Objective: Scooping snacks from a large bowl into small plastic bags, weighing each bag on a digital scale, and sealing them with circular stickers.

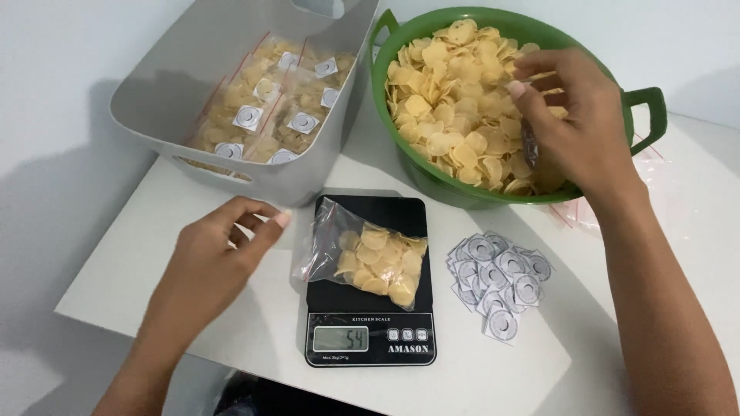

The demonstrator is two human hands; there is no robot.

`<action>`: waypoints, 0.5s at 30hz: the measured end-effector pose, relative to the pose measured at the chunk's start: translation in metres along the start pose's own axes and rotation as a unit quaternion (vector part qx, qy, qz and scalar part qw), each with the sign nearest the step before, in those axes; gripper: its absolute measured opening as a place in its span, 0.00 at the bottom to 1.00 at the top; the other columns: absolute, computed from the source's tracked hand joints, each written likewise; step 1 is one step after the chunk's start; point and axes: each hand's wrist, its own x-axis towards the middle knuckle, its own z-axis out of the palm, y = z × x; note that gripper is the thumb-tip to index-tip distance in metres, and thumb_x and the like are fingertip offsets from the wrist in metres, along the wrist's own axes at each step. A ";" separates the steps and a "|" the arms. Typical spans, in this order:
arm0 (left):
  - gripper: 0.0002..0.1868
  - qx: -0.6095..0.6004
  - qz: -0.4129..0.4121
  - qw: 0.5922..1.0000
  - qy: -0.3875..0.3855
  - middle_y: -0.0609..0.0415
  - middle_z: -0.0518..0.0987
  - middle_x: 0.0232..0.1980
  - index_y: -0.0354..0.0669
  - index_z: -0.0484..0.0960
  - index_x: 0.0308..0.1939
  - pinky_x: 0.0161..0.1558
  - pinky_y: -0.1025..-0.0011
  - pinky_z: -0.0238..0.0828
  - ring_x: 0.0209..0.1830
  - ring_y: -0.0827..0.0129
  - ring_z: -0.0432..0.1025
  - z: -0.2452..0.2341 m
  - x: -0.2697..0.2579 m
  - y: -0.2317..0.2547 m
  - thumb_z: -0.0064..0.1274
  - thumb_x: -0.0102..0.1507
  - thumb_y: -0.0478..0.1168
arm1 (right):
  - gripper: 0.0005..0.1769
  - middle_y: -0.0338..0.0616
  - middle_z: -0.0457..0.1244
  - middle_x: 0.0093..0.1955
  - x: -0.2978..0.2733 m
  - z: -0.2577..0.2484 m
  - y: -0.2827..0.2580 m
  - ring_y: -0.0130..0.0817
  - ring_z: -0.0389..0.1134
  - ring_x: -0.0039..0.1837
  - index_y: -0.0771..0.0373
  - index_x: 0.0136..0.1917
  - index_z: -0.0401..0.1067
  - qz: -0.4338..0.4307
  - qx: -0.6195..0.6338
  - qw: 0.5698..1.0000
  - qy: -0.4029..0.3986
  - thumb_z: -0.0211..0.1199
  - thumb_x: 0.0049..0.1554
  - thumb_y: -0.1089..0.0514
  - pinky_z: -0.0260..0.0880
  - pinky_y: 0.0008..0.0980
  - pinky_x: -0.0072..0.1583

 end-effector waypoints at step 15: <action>0.09 -0.105 0.034 0.994 0.014 0.52 0.70 0.19 0.42 0.80 0.30 0.29 0.76 0.50 0.22 0.73 0.59 -0.001 0.012 -0.020 0.50 0.57 0.43 | 0.06 0.48 0.61 0.46 -0.004 0.002 0.014 0.35 0.60 0.46 0.70 0.47 0.67 -0.006 -0.018 0.999 0.041 0.51 0.58 0.66 0.62 0.31 0.47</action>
